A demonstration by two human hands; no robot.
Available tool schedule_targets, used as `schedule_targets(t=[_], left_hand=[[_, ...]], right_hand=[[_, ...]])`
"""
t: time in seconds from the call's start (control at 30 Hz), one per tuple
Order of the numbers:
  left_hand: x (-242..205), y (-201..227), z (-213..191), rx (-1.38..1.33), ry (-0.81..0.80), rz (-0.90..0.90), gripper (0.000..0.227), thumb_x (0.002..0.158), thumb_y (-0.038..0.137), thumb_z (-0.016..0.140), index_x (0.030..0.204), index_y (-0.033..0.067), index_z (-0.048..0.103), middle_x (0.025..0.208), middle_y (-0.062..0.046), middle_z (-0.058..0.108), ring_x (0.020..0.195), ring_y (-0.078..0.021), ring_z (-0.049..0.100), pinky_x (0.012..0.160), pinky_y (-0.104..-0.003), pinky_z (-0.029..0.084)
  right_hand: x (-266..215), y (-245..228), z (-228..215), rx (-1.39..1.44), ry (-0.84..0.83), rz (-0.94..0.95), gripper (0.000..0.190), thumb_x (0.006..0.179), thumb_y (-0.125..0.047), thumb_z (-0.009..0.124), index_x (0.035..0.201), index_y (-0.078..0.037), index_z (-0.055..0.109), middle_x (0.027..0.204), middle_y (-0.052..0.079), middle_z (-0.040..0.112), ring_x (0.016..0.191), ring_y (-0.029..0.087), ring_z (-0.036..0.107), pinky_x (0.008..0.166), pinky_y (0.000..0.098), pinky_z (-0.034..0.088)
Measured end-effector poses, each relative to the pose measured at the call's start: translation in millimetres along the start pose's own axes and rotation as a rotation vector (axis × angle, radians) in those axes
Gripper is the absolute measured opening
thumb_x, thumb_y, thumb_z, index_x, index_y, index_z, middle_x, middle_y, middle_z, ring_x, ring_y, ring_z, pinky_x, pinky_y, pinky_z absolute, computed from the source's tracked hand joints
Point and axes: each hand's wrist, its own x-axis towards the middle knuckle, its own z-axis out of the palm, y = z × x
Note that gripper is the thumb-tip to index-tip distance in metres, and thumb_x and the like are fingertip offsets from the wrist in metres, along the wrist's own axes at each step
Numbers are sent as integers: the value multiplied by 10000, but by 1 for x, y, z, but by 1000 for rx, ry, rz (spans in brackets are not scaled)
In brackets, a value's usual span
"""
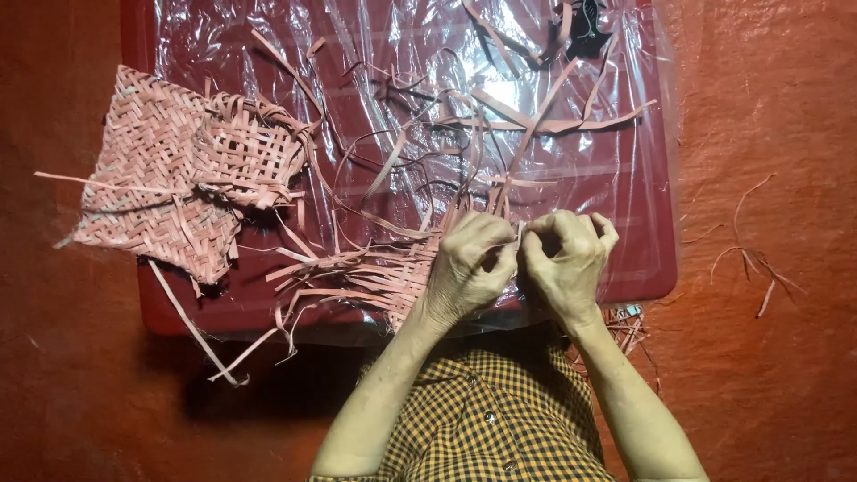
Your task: Weaving thin pink plastic strips together to create a mesh mat or bag
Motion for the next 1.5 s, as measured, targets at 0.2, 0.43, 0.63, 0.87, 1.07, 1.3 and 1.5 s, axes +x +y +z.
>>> schedule_targets(t=[0.2, 0.43, 0.63, 0.87, 1.07, 1.3, 1.5], left_hand=[[-11, -14, 14, 195, 66, 367, 55, 702, 84, 499, 660, 96, 531, 754, -56, 576, 659, -202, 570, 593, -264, 495], [-13, -16, 28, 342, 194, 498, 99, 726, 73, 486, 760, 46, 576, 794, -103, 577, 673, -239, 587, 569, -289, 501], [-1, 3, 3, 565, 64, 326, 266, 586, -27, 585, 838, 59, 571, 702, -73, 514, 665, -235, 542, 590, -327, 493], [3, -4, 4, 611, 50, 378, 115, 706, 45, 542, 814, 83, 549, 680, -56, 504, 792, -225, 536, 766, -360, 429], [-2, -12, 7, 384, 135, 173, 99, 792, 85, 548, 888, 109, 552, 691, -45, 516, 744, -215, 550, 707, -354, 457], [3, -11, -1, 698, 93, 110, 169, 779, 257, 626, 701, 140, 533, 708, -3, 473, 754, -186, 474, 729, -368, 346], [5, -6, 1, 802, 49, 70, 237, 696, 260, 689, 666, 135, 490, 707, -16, 449, 766, -195, 461, 787, -426, 286]], right_hand=[[-6, 7, 6, -199, 61, -167, 118, 670, -183, 682, 704, -178, 570, 646, -11, 525, 659, 192, 529, 935, 477, 280], [1, -6, 3, -495, 135, -375, 186, 658, -34, 666, 631, -163, 535, 621, -4, 468, 617, 165, 493, 921, 530, 320], [-3, -9, 0, -449, 157, -395, 174, 708, -63, 687, 642, -150, 552, 653, -14, 501, 603, 149, 505, 943, 537, 322], [-9, -8, -19, -278, 20, -318, 210, 718, -142, 694, 914, -211, 668, 873, -33, 597, 779, 164, 537, 981, 552, 244], [-11, -6, -14, -251, 80, -351, 105, 767, -139, 676, 852, -201, 667, 852, -37, 593, 745, 160, 517, 975, 533, 265], [-7, -12, -14, -349, 163, -449, 56, 837, -149, 611, 803, -172, 648, 793, -21, 567, 690, 164, 497, 947, 533, 299], [-6, -14, -18, -342, 168, -456, 65, 838, -161, 606, 782, -175, 636, 796, -32, 564, 703, 152, 495, 913, 533, 308]])
